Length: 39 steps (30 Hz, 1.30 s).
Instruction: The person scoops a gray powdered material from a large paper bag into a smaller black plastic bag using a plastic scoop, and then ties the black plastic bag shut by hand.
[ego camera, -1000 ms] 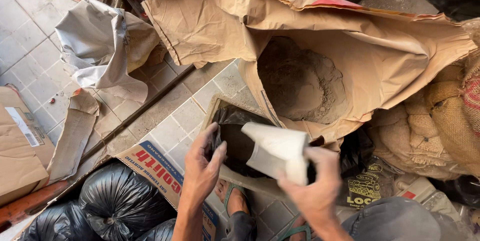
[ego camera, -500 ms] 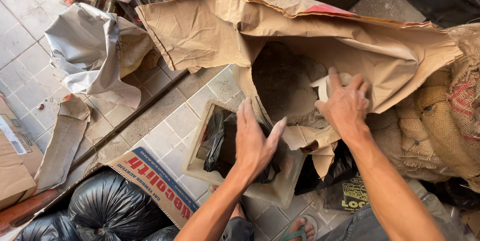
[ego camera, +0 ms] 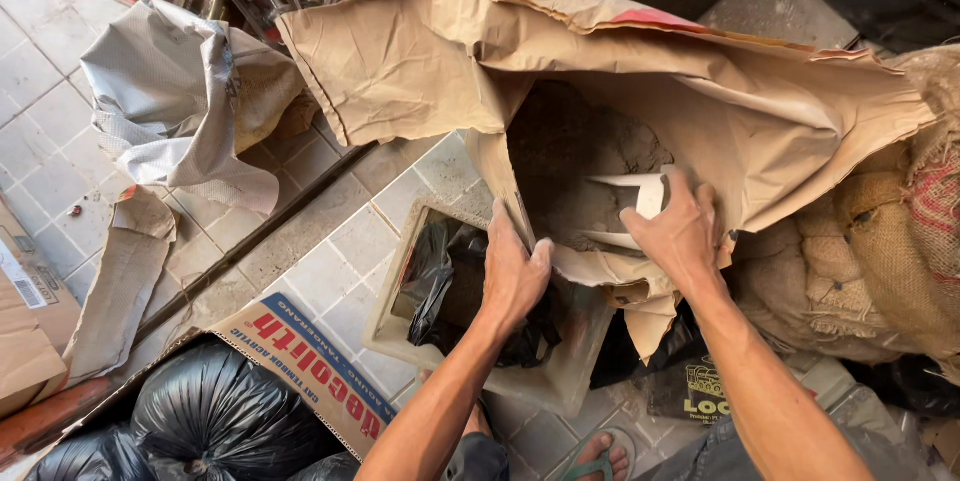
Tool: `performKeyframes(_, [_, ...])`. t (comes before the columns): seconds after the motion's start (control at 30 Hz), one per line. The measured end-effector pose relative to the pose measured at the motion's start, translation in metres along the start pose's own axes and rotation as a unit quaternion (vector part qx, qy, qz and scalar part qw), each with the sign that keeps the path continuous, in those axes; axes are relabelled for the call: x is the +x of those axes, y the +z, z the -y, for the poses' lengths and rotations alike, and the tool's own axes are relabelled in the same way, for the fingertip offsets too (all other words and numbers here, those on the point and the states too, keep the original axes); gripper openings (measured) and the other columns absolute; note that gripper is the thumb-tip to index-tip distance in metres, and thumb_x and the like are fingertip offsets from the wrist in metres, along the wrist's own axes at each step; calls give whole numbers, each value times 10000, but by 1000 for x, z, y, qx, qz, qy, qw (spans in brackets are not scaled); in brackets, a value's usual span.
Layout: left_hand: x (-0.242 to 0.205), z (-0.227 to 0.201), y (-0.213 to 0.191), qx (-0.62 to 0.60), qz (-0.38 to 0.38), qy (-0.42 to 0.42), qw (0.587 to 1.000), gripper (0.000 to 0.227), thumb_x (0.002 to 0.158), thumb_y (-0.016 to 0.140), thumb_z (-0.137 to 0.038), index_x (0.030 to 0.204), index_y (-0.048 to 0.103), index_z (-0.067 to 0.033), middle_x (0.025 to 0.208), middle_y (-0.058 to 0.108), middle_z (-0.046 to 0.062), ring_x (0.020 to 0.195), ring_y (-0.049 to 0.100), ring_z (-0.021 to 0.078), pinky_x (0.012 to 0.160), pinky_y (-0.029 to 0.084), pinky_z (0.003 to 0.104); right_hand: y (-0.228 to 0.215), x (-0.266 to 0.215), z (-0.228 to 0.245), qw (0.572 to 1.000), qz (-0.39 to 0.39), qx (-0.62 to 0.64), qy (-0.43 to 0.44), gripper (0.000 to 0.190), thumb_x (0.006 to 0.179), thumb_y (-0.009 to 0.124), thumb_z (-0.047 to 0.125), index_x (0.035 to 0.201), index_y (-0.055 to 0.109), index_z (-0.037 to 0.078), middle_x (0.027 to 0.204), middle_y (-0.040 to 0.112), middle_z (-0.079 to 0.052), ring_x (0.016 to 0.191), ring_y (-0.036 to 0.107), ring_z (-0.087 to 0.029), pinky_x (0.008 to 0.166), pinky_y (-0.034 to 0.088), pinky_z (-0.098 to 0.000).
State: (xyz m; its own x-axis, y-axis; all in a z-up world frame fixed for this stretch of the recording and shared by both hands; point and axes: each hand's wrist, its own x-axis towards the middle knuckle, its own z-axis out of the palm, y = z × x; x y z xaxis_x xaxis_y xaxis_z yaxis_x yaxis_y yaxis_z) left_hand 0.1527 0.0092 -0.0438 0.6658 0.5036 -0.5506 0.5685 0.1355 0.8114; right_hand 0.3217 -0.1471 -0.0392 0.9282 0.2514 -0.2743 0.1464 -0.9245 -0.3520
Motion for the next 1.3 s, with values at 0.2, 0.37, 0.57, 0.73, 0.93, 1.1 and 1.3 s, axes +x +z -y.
performKeyframes(0.2, [-6,-20,-8,-21,12,-19,1000,1052,841,578,-195,1722,48,27,1682,266,360,1566,300,552,1235,306,686,-32,-2,51,980,-102,40,-165,835,738,727,149,1543,555,7,1176,526,-306,1110,638,-632,826,563,-697])
performKeyframes(0.37, [-7,-15,-7,-17,9,-11,1000,1021,855,571,-208,1715,78,37,1670,277,377,1553,313,569,1227,320,686,26,63,60,932,-136,-37,-333,745,756,811,210,1457,621,47,1201,514,-233,1144,634,-544,729,639,-661])
performKeyframes(0.57, [2,-11,-10,-37,8,-7,999,1054,818,577,-210,1716,81,32,1671,277,384,1556,302,576,1226,314,685,94,95,70,858,-73,-55,-505,567,785,654,62,1352,672,38,1295,577,-188,1222,616,-480,720,671,-608])
performKeyframes(0.73, [3,-8,-10,-41,11,8,999,1034,816,537,-171,1718,75,35,1692,239,380,1565,275,579,1238,292,682,56,87,67,823,-28,-85,-560,528,828,552,18,1330,710,70,1311,628,-169,1283,614,-457,853,663,-542])
performKeyframes(0.93, [1,-7,-12,-36,15,0,999,1053,803,562,-169,1717,76,25,1688,251,382,1559,292,572,1244,295,681,58,82,5,804,-27,-153,-574,638,938,496,-20,1552,572,139,1174,529,-124,1185,612,-353,962,634,-481])
performKeyframes(1.1, [4,-4,-10,-28,12,3,1000,1047,805,561,-171,1718,85,16,1673,280,386,1532,316,604,1225,312,701,57,95,30,827,-222,-120,-503,813,681,945,168,1424,650,15,1181,470,-146,1119,587,-369,820,689,-453])
performKeyframes(1.3, [8,0,-12,-38,18,-3,999,1061,798,569,-187,1719,80,14,1669,288,388,1537,323,593,1218,317,701,85,85,93,816,-273,-83,-502,461,886,733,157,1332,703,48,1122,485,-162,1003,573,-381,817,556,-470])
